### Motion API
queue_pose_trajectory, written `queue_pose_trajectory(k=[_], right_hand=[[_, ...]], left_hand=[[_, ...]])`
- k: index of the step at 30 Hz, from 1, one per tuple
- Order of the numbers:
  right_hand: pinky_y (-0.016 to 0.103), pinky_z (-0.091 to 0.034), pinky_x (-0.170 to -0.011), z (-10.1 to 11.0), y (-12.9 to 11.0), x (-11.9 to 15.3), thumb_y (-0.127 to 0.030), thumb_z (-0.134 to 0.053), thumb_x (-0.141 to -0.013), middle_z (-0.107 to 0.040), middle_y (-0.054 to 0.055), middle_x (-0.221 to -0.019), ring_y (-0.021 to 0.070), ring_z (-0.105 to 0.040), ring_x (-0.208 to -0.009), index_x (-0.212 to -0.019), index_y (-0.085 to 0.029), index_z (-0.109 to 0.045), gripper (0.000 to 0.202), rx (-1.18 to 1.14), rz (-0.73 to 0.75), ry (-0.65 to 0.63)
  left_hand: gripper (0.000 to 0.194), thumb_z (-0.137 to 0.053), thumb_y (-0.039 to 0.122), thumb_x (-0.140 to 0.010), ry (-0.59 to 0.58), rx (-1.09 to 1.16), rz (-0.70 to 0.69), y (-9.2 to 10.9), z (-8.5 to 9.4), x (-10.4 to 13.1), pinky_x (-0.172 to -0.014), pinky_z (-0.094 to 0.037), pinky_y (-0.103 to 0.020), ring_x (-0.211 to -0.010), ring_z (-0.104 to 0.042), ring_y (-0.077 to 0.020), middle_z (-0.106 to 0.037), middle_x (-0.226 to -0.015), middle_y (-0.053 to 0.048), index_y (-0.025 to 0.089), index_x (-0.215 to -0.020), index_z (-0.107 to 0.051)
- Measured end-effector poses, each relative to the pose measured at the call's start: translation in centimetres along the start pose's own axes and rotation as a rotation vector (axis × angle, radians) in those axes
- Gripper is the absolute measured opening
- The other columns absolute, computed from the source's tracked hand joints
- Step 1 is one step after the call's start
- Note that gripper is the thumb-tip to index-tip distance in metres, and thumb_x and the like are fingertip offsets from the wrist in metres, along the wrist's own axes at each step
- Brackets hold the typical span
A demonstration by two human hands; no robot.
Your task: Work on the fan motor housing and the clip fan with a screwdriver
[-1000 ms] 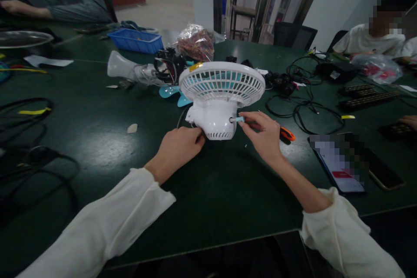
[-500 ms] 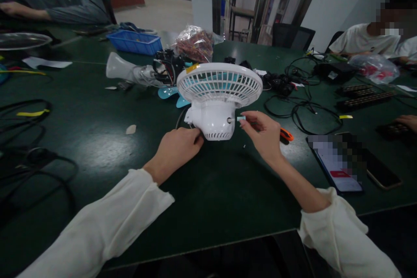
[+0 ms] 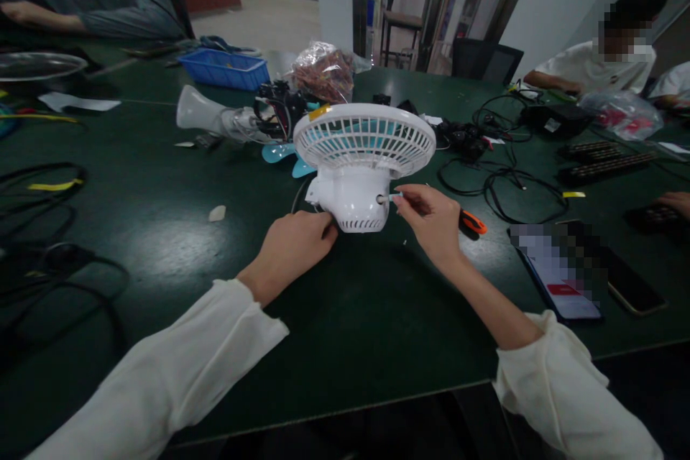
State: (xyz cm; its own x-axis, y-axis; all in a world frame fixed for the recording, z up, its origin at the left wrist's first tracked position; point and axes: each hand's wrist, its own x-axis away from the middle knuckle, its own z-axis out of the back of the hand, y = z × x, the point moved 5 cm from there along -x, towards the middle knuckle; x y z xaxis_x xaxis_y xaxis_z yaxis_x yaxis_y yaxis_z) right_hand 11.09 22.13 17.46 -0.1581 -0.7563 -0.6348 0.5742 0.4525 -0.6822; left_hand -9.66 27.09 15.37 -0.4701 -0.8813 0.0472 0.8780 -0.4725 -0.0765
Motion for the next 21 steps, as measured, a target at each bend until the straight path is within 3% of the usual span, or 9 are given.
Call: queue_pose_trajectory(k=[6, 21], right_hand=[[0.029, -0.055, -0.063, 0.2, -0.74, -0.12, -0.032, -0.061, -0.086, -0.068, 0.002, -0.078, 0.0156, -0.064, -0.069, -0.093, -0.022, -0.07, 0.015, 0.106, 0.081, 0.002], [0.028, -0.053, -0.061, -0.22, -0.49, -0.27, -0.033, -0.061, -0.086, -0.069, 0.002, -0.076, 0.0155, -0.064, -0.066, -0.088, -0.021, -0.07, 0.016, 0.099, 0.078, -0.009]], left_hand=[[0.038, -0.034, 0.037, -0.089, 0.015, -0.007, -0.017, 0.04, -0.04, -0.01, -0.064, -0.05, -0.036, -0.074, -0.067, -0.0263, -0.071, -0.084, -0.01, 0.018, -0.087, -0.067], [0.036, -0.036, 0.037, -0.089, 0.0, 0.03, -0.01, 0.14, 0.26, 0.12, -0.063, -0.049, -0.034, -0.071, -0.067, -0.0244, -0.07, -0.083, -0.01, 0.018, -0.087, -0.067]])
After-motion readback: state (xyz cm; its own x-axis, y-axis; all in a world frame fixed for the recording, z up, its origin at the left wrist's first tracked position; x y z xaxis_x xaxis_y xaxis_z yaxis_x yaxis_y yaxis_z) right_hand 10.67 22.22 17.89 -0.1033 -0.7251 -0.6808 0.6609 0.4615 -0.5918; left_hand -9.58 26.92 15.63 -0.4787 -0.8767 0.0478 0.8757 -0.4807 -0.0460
